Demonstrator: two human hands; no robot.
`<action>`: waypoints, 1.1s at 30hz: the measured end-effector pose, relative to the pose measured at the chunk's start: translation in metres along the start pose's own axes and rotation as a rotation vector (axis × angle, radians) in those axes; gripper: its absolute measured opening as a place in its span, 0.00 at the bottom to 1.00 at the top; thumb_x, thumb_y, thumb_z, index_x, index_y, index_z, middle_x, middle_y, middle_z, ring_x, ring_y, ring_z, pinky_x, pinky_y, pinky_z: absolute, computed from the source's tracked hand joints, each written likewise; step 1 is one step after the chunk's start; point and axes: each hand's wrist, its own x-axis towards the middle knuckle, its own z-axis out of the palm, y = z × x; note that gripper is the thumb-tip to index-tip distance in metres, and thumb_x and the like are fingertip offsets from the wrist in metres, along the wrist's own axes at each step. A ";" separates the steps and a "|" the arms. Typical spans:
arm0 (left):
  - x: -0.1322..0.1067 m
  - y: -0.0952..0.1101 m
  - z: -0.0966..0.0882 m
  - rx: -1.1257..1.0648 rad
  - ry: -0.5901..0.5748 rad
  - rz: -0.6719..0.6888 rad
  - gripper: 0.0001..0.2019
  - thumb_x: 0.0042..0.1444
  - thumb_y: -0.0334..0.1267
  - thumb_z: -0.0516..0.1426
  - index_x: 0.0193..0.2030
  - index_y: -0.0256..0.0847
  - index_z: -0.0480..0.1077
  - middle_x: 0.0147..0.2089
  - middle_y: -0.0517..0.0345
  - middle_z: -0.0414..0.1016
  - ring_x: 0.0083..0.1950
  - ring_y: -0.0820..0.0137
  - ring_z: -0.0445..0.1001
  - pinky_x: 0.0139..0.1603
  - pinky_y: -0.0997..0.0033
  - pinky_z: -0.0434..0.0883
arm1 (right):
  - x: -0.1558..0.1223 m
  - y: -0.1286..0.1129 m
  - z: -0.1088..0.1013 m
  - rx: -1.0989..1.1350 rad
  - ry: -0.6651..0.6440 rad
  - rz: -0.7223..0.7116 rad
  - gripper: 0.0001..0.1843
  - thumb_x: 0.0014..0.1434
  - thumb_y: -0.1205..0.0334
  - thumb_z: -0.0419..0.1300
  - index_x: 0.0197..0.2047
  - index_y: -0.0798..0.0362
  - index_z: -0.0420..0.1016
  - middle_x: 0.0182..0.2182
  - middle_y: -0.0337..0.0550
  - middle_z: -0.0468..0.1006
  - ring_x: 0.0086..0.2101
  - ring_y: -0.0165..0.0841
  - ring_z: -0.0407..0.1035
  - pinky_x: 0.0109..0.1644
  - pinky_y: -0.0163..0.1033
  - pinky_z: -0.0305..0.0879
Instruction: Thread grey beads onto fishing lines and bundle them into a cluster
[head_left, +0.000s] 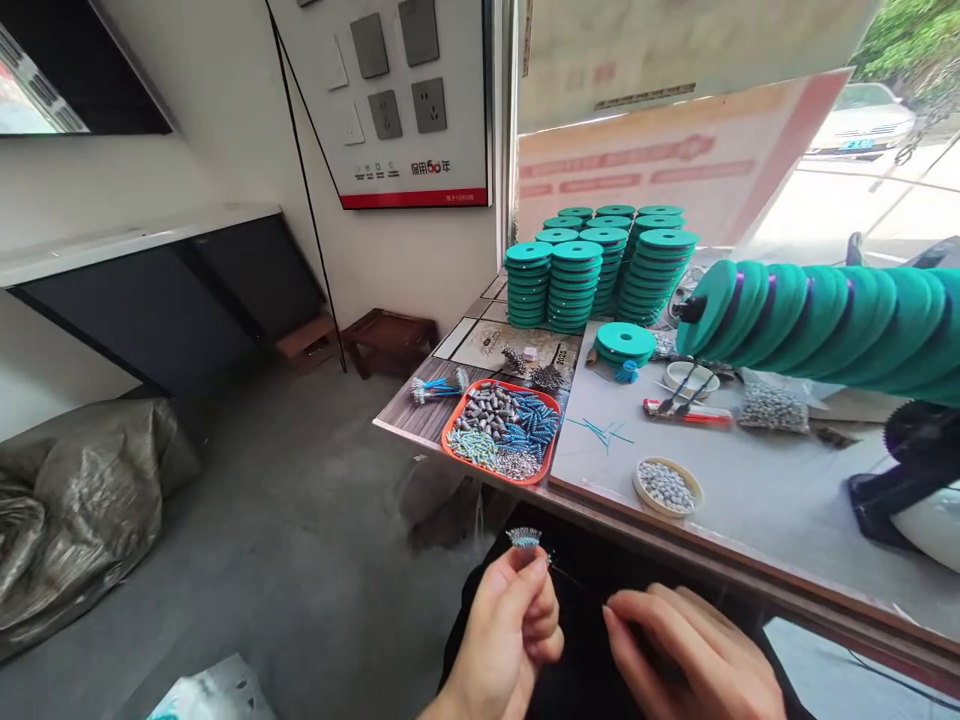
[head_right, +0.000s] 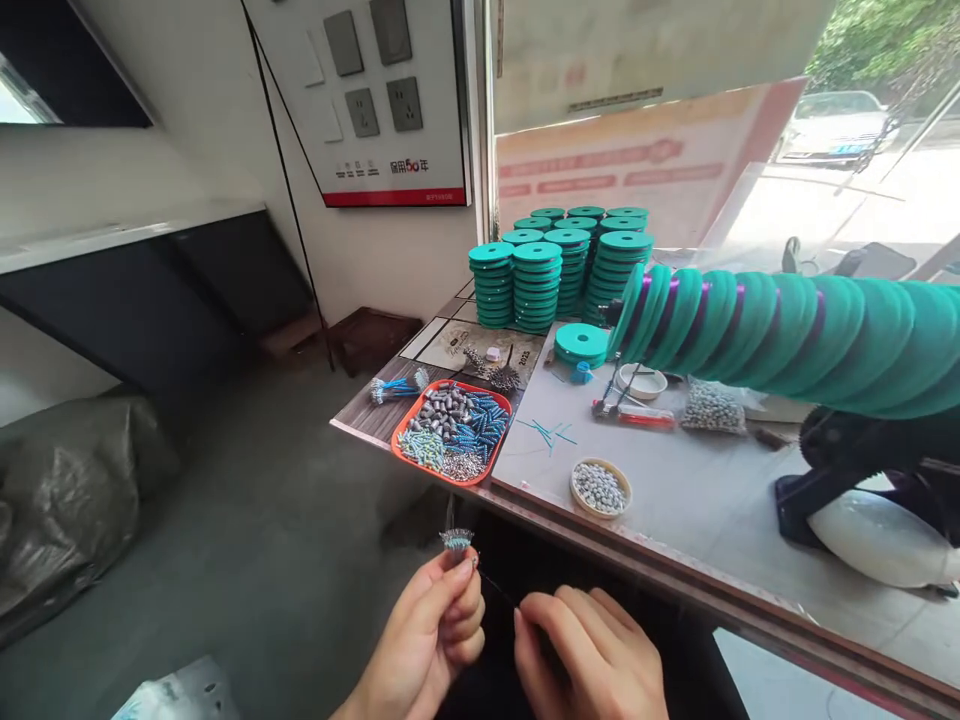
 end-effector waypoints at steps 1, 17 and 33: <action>0.000 -0.001 0.001 -0.007 0.005 0.000 0.22 0.39 0.47 0.67 0.32 0.38 0.61 0.17 0.74 0.50 0.20 0.82 0.42 0.20 0.79 0.42 | 0.001 0.000 0.000 0.011 -0.003 0.006 0.05 0.56 0.71 0.57 0.32 0.51 0.66 0.20 0.37 0.69 0.20 0.27 0.62 0.26 0.34 0.57; 0.003 -0.004 0.002 -0.119 -0.006 -0.090 0.25 0.35 0.47 0.68 0.34 0.38 0.60 0.15 0.75 0.52 0.18 0.84 0.41 0.18 0.82 0.40 | 0.002 -0.001 0.000 0.020 -0.054 0.026 0.07 0.57 0.71 0.55 0.29 0.52 0.64 0.21 0.37 0.68 0.22 0.27 0.61 0.27 0.34 0.57; 0.004 -0.008 0.005 -0.209 0.072 -0.103 0.24 0.30 0.42 0.70 0.27 0.38 0.59 0.12 0.77 0.51 0.16 0.85 0.41 0.16 0.83 0.40 | -0.001 0.003 0.006 -0.009 -0.033 -0.005 0.08 0.59 0.70 0.55 0.29 0.53 0.63 0.21 0.37 0.66 0.22 0.26 0.60 0.28 0.34 0.55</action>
